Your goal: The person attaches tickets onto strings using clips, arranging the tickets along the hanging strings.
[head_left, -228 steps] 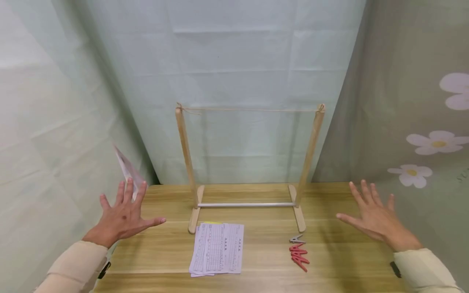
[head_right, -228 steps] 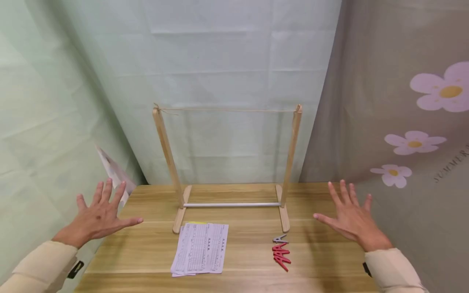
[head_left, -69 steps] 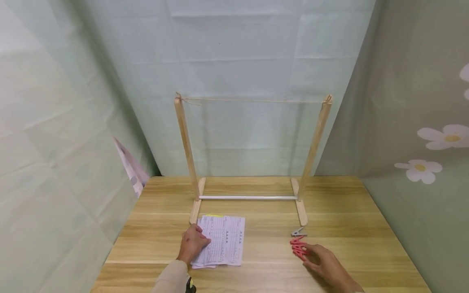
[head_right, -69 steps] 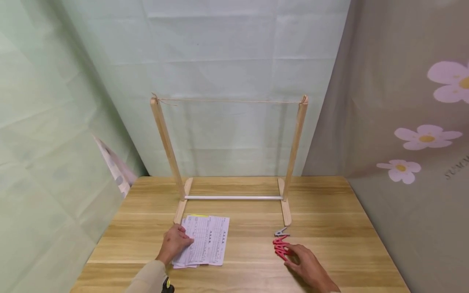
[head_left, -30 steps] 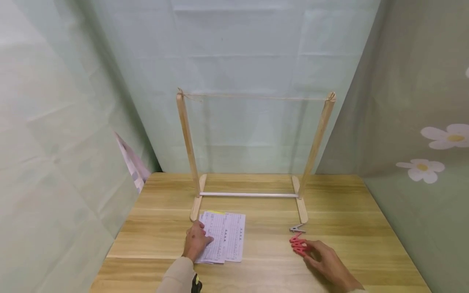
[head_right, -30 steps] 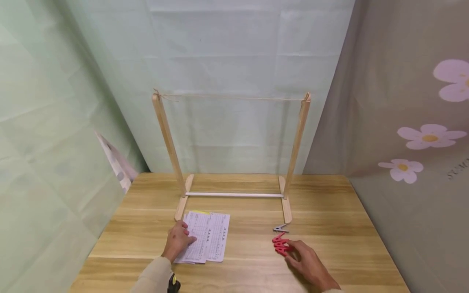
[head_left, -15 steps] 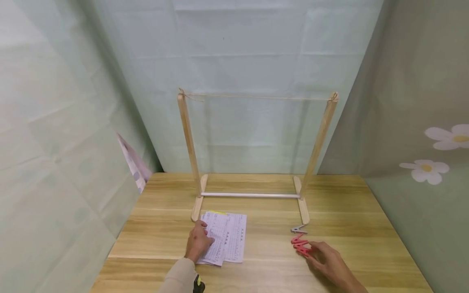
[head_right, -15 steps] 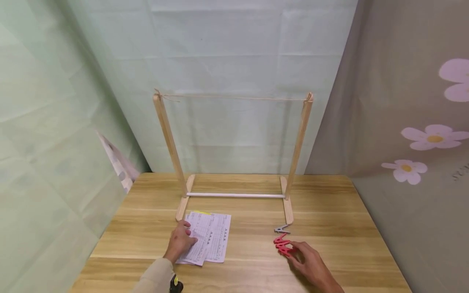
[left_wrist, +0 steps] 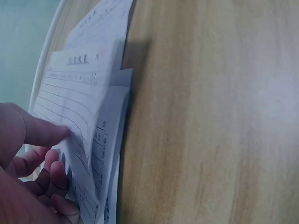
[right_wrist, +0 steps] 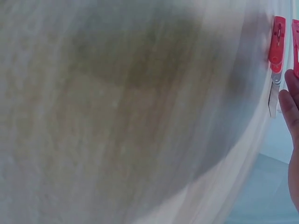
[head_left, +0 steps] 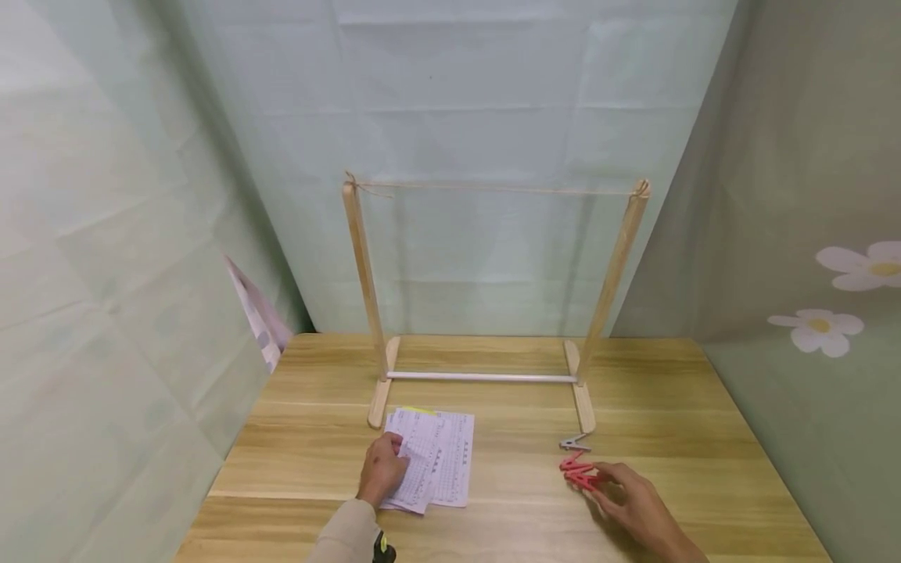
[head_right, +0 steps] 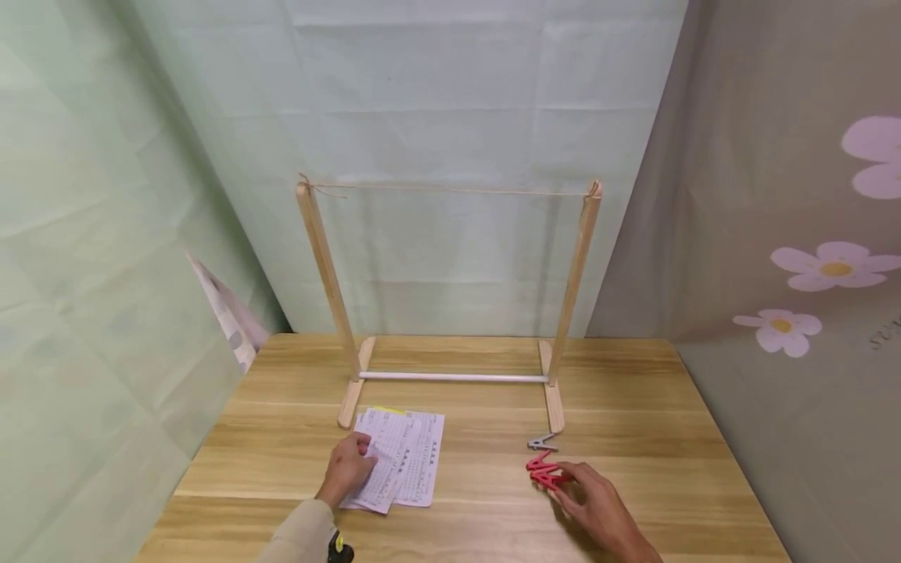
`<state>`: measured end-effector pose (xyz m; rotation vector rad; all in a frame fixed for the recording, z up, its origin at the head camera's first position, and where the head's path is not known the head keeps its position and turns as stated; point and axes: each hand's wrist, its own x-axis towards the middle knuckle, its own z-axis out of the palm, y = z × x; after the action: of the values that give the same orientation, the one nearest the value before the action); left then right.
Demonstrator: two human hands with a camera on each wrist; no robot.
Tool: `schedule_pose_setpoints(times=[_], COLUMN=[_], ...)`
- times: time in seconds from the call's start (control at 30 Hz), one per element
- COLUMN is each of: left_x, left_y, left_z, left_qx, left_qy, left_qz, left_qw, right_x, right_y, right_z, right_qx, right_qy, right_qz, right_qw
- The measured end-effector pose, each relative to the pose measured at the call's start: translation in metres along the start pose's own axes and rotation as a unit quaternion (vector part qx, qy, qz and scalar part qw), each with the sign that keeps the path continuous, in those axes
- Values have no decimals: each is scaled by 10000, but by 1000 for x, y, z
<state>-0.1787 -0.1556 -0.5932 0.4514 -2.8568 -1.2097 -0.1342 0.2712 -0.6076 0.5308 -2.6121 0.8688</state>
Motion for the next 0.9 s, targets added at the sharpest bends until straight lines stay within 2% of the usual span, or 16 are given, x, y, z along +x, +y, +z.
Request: schedule_pose_setpoints(times=[0.27, 0.53, 0.73, 0.8, 0.9], left_x=[-2, -1, 6, 8, 12], left_y=[1, 3, 4, 5, 8], left_z=[-1, -9, -13, -13, -14], left_qx=[0, -65, -433, -587, -755], left_qy=[175, 13, -67, -86, -63], left_qz=[167, 211, 165, 138, 143], left_qw=[9997, 9998, 9989, 9981, 9970], right_x=[4, 9, 15, 19, 28], right_y=[-2, -1, 0, 0, 2], right_z=[-4, -8, -15, -17, -21], right_qx=[-83, 226, 229, 220, 192], right_qy=[86, -1, -196, -159, -9], right_qz=[-89, -64, 299, 208, -208], right_qw=[9999, 9997, 9991, 9994, 9996])
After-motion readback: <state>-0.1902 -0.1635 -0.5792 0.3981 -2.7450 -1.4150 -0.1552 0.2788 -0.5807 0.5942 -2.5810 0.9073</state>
